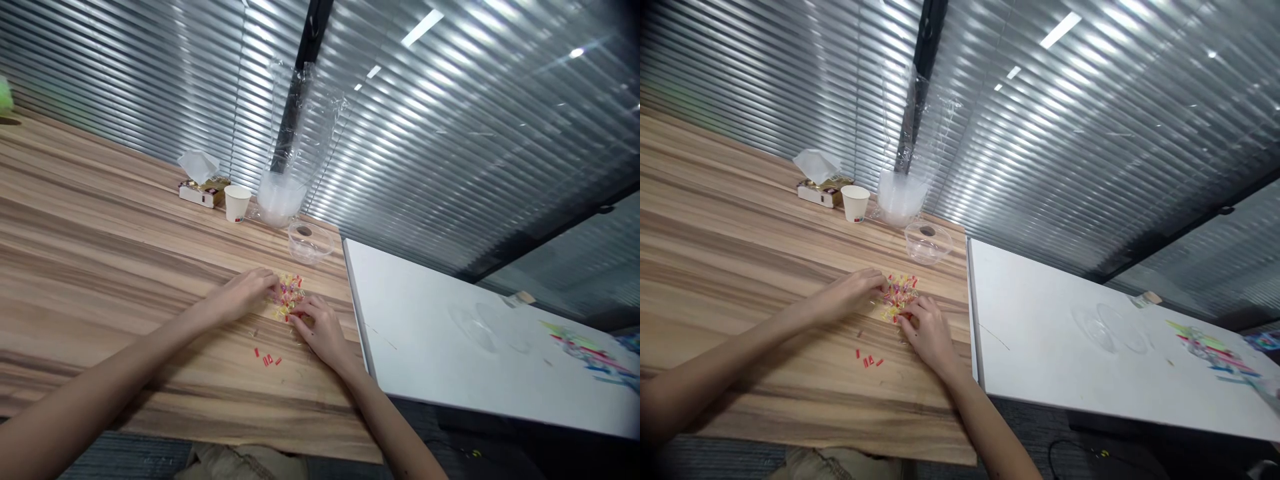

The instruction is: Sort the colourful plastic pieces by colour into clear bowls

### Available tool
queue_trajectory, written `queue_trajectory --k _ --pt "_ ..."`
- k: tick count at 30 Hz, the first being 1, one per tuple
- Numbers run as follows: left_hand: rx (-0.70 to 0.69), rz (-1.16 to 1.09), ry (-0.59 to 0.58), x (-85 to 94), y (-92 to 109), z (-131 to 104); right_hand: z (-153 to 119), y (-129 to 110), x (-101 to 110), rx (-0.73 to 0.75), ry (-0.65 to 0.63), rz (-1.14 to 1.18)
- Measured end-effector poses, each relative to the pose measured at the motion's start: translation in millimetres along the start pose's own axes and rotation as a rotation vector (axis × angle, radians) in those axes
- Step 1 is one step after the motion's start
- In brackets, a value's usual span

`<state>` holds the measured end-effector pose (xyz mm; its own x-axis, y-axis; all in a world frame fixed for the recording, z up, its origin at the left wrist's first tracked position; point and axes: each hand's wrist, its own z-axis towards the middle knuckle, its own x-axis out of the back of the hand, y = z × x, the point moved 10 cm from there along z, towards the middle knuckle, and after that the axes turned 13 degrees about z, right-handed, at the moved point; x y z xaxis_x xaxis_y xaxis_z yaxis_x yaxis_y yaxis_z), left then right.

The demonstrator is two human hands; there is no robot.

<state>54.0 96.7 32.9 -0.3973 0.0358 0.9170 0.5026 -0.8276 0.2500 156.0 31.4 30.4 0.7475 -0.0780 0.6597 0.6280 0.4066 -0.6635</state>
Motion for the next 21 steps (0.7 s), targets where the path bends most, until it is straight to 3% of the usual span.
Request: queue_trajectory --k 3,6,9,11,14,18,21 --pt "-0.102 -0.224 -0.074 1.9 31 -1 0 -1 -2 0.004 -0.022 0.000" --pt "-0.211 -0.364 -0.274 -7.2 60 -9 0 -1 -3 0.008 -0.035 -0.008" --pt "-0.235 -0.469 -0.447 -18.9 72 -20 -1 -4 -3 0.036 -0.042 -0.041" --pt "-0.233 -0.516 -0.492 -23.4 73 -24 -1 -7 -3 0.069 -0.049 -0.076" --pt "-0.224 -0.457 -0.430 -22.3 67 -19 -2 -12 -4 0.111 -0.055 -0.115" --pt "-0.166 -0.226 -0.148 -4.0 51 -5 -3 -15 -4 0.130 -0.064 -0.130" --pt "-0.187 -0.152 -0.045 1.4 52 -3 -4 -15 -4 0.125 -0.069 -0.127"
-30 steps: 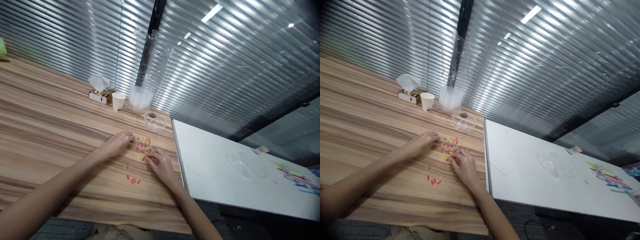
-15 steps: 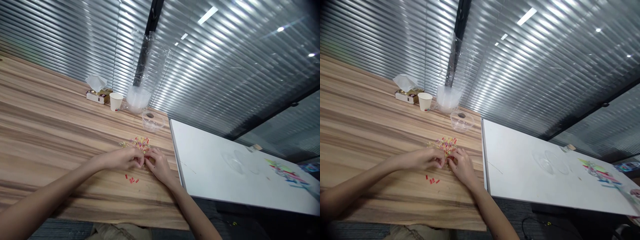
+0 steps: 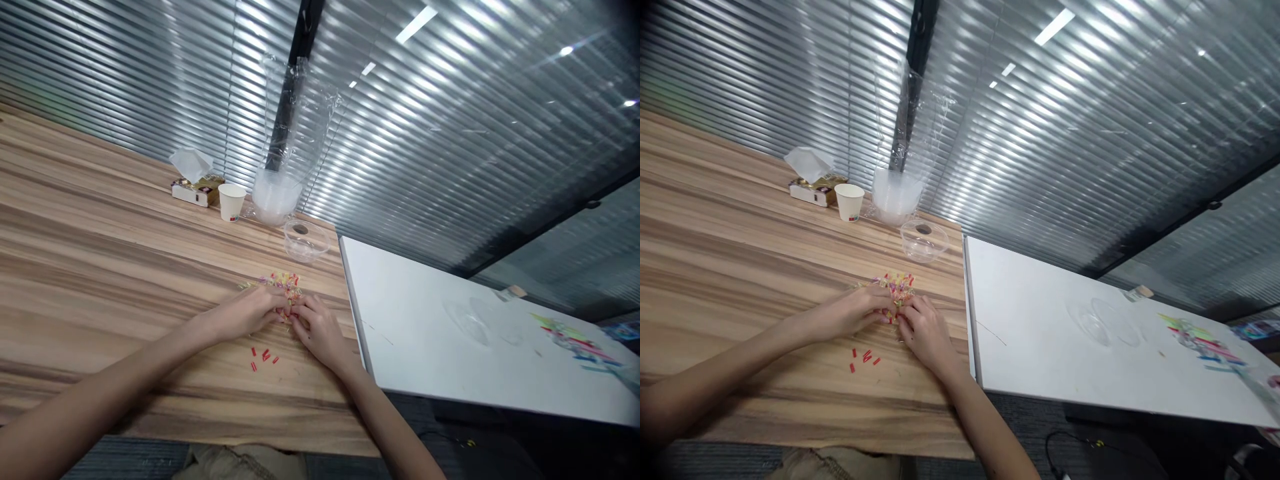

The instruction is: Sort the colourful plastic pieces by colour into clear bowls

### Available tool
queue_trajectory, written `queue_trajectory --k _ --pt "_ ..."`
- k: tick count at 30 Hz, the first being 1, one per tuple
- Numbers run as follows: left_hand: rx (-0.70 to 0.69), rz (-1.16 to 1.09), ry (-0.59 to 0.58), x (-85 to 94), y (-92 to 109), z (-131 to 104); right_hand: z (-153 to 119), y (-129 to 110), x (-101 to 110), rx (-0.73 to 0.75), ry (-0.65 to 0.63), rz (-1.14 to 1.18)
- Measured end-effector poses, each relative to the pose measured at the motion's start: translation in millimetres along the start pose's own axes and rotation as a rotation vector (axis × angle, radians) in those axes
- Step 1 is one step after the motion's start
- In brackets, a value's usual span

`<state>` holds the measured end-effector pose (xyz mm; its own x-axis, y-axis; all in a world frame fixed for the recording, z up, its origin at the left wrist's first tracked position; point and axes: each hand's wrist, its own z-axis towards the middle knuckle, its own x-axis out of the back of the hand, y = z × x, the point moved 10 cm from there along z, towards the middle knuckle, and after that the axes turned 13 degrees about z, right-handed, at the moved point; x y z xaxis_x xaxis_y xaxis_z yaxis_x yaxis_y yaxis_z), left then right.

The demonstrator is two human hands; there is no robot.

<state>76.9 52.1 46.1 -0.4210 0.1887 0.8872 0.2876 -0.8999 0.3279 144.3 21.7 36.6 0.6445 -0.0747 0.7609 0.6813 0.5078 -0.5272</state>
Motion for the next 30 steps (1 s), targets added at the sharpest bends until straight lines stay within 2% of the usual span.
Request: queue_trajectory --k 5,20,27,30 --pt "-0.057 0.052 0.020 -6.8 7 0 -1 2 0 -0.004 0.007 0.024" --pt "0.033 0.155 -0.054 -12.2 -6 -4 3 8 -2 -0.065 -0.013 0.165" --pt "0.025 0.032 -0.047 -6.2 -4 -4 2 10 -3 -0.084 -0.020 0.211" --pt "0.019 -0.094 -0.136 -9.3 -3 -5 0 12 -3 -0.085 -0.020 0.215"
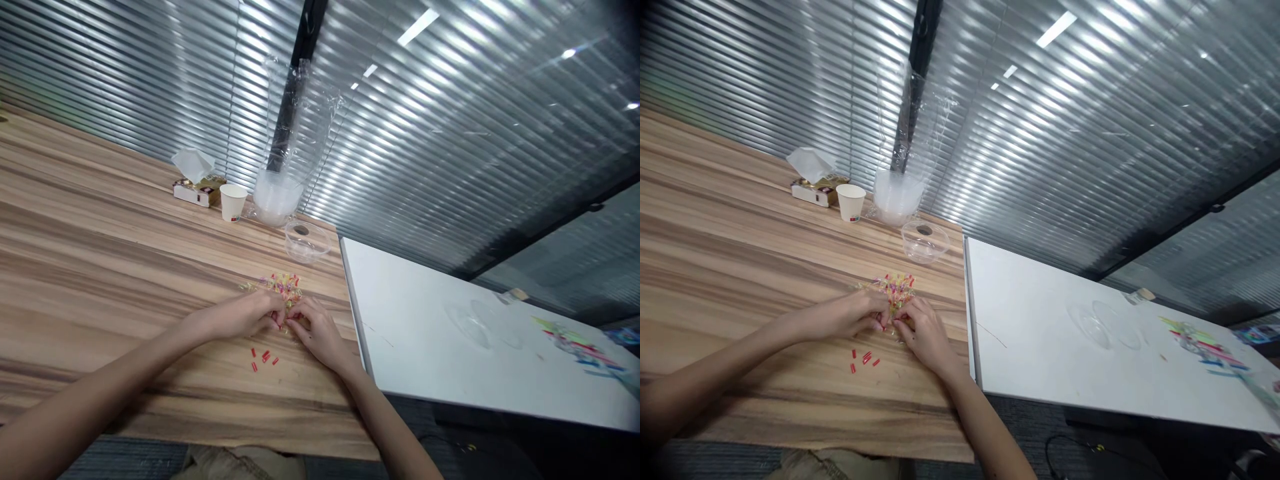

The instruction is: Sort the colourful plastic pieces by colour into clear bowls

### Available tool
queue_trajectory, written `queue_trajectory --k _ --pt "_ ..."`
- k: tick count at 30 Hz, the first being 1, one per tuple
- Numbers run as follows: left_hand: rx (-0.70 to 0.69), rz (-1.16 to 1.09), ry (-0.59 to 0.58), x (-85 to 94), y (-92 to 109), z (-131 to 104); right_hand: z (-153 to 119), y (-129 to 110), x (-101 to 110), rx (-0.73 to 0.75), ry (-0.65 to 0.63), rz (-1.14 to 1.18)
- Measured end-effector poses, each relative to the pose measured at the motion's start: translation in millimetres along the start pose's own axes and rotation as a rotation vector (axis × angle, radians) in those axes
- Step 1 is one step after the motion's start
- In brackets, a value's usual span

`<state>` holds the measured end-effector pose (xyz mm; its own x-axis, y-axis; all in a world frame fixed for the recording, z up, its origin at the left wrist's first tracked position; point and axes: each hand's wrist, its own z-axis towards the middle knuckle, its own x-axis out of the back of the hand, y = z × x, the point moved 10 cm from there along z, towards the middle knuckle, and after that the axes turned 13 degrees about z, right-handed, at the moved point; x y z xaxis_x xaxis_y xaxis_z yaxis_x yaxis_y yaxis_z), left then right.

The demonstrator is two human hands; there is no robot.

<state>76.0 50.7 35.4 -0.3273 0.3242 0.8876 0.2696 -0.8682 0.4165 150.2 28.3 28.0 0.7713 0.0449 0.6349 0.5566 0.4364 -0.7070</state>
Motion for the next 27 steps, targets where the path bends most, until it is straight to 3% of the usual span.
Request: queue_trajectory --k 4,6,21,27 --pt "-0.014 -0.161 -0.262 -15.9 7 -8 -2 1 0 0.015 0.005 0.003" --pt "-0.010 -0.189 -0.320 -19.1 7 -12 -2 -1 1 0.032 0.011 -0.002" --pt "0.154 -0.209 -0.387 -19.6 -22 -19 -6 -15 0 0.112 0.015 -0.014" --pt "0.206 -0.186 -0.353 -13.2 -32 -18 -8 -25 -1 0.160 -0.008 0.032"
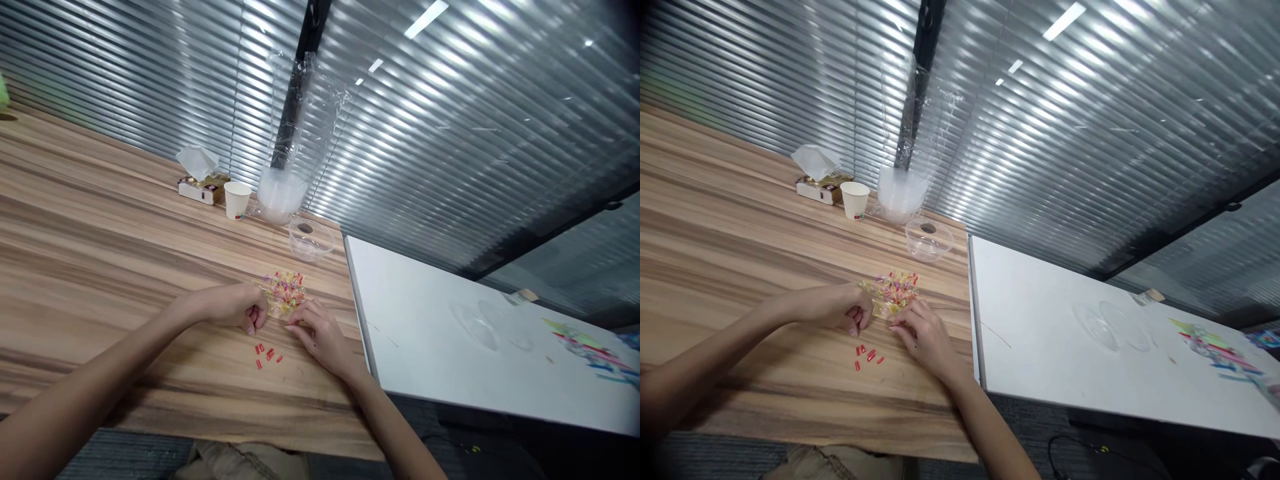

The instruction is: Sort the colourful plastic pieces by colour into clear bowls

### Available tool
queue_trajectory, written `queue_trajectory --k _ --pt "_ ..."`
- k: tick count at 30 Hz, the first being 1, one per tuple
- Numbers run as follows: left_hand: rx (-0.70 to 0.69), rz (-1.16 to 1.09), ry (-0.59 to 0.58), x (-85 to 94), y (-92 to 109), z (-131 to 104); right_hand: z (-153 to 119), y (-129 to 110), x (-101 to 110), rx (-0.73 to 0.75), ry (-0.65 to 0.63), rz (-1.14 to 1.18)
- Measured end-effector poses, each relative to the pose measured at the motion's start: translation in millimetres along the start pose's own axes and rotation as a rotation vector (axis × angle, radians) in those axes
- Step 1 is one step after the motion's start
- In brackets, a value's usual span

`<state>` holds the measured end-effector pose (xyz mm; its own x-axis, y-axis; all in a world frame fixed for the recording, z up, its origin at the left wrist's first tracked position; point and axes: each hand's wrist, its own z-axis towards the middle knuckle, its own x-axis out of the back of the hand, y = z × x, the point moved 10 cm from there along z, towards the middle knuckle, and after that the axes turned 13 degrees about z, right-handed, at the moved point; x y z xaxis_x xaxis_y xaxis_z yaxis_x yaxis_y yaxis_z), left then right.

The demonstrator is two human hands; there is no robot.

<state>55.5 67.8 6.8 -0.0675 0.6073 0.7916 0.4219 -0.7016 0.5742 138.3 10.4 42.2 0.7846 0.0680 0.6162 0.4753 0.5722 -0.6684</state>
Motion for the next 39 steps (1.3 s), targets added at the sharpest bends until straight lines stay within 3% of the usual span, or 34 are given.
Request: queue_trajectory --k 7,13,20,29,39 --pt "0.040 0.134 0.118 18.8 -11 -2 -3 -20 -13 0.137 -0.123 0.077" --pt "0.093 0.250 0.212 32.9 -29 -4 -4 -21 -21 0.169 -0.192 0.081" --pt "0.031 0.219 0.292 39.4 -19 -4 -4 -35 -11 0.182 -0.094 0.162" --pt "-0.022 0.219 0.327 40.5 -14 -4 -11 -54 -54 0.179 -0.456 0.121" --pt "0.000 0.294 0.381 47.6 -11 -7 -13 -56 -63 0.290 -0.442 -0.078"
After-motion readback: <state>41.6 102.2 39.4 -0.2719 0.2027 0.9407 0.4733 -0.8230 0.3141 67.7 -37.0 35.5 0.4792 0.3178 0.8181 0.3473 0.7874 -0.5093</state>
